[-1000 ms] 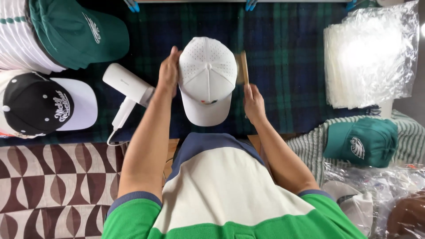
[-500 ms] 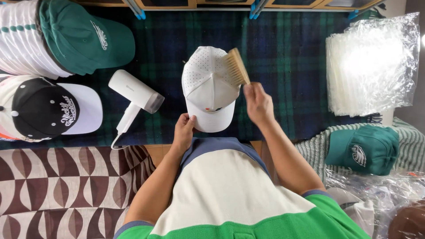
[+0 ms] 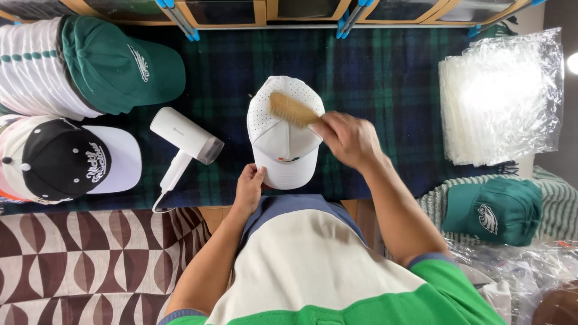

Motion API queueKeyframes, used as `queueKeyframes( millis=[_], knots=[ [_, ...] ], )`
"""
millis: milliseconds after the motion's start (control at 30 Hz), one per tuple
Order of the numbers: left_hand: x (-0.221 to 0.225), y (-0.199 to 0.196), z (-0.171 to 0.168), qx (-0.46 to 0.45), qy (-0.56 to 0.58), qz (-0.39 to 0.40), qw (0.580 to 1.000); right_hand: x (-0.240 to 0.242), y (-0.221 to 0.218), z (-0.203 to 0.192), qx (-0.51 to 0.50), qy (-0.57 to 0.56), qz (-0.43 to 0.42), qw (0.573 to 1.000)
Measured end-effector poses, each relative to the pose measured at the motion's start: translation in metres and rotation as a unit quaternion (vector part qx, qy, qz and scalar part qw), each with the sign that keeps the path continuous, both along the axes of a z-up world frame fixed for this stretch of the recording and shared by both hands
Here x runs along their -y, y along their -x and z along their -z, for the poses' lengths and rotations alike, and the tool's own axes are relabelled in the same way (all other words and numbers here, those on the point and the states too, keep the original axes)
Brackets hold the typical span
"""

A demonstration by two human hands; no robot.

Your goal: Cleaning a white baseball cap by brushing it thoroughly with a wooden brush to remove lint or dust.

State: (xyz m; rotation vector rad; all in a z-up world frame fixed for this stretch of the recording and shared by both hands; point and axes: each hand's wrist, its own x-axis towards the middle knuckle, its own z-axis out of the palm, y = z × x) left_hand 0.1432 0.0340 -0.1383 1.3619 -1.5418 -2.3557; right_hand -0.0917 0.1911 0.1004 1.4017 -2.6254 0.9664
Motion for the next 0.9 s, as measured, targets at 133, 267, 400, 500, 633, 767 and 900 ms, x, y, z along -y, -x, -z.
queueKeyframes(
  millis=[133, 267, 400, 500, 633, 767, 900],
  knots=[
    [0.000, 0.002, -0.005, 0.004, 0.002, -0.003, 1.000, 0.005, 0.061, 0.054, 0.233, -0.107, 0.112, 0.960],
    [0.007, 0.005, -0.038, 0.045, 0.043, 0.047, 0.997, -0.030, 0.090, 0.153, 0.204, -0.199, 0.093, 0.954],
    [0.020, 0.017, -0.153, 0.184, 0.303, 0.205, 0.912, -0.013, 0.041, 0.078, 0.315, 0.007, 0.239, 0.919],
    [0.006, 0.034, -0.224, -0.009, 0.210, 0.145, 0.967, 0.000, -0.022, 0.037, 0.167, 0.229, 0.128, 0.950],
    [-0.016, 0.083, -0.210, -0.237, 0.131, 0.078, 0.959, 0.032, -0.053, 0.041, 0.082, 0.247, 0.043, 0.964],
    [-0.001, 0.101, -0.191, -0.243, 0.098, -0.056, 0.963, 0.048, -0.062, 0.034, 0.054, 0.233, -0.022, 0.971],
    [0.042, 0.103, -0.221, -0.134, 0.280, 0.055, 0.949, 0.043, -0.046, 0.043, -0.038, 0.176, -0.012, 0.984]
  ],
)
